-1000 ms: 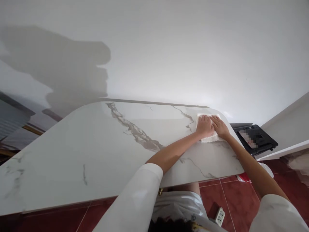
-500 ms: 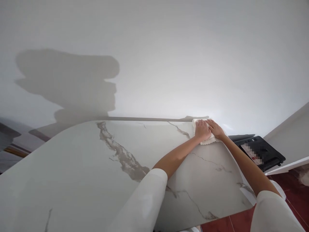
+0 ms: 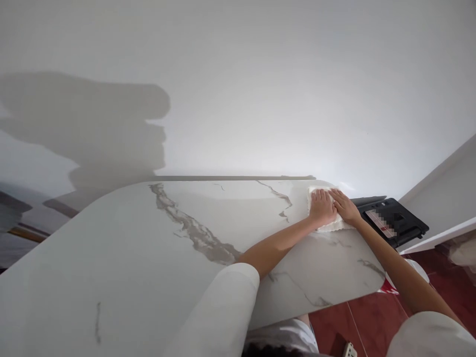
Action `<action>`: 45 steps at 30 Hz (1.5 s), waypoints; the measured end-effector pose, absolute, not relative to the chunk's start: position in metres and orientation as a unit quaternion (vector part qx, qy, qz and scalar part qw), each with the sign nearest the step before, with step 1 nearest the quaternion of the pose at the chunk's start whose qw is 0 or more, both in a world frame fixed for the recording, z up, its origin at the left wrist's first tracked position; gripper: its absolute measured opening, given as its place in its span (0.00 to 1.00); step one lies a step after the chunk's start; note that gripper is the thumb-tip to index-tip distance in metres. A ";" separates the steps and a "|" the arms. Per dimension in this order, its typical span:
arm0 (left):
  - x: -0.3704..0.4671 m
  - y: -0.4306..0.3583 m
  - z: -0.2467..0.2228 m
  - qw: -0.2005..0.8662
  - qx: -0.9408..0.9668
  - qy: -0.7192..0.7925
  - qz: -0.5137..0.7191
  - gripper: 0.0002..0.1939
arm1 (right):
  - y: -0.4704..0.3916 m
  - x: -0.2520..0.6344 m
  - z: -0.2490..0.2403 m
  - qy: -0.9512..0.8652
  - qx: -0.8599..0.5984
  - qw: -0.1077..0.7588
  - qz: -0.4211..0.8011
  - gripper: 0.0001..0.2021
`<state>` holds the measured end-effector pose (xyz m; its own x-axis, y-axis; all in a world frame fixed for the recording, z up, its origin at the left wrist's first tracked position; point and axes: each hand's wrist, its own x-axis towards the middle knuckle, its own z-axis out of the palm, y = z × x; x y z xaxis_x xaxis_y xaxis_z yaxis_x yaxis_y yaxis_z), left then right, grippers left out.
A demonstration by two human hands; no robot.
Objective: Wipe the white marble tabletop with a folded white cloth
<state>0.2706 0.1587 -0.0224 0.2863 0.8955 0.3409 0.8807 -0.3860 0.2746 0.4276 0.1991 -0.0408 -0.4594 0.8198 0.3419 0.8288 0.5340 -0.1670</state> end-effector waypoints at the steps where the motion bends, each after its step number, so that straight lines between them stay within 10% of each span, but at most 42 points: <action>1: 0.271 0.150 -0.023 0.016 0.803 0.552 0.226 0.30 | 0.190 0.429 -0.041 -0.854 -0.483 0.193 -0.013 0.24; 22: 0.293 0.009 -0.024 0.018 0.840 0.489 0.233 0.33 | 0.024 0.460 -0.038 -0.857 -0.480 0.183 -0.031 0.25; 45: 0.292 0.214 -0.021 0.020 0.830 0.514 0.218 0.29 | 0.245 0.449 -0.044 -0.857 -0.473 0.184 -0.088 0.25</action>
<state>0.2918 0.2138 -0.0214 0.3775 0.8610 0.3407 0.8437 -0.4715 0.2567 0.4489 0.2454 -0.0444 -0.4846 0.7784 0.3991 0.8433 0.5370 -0.0232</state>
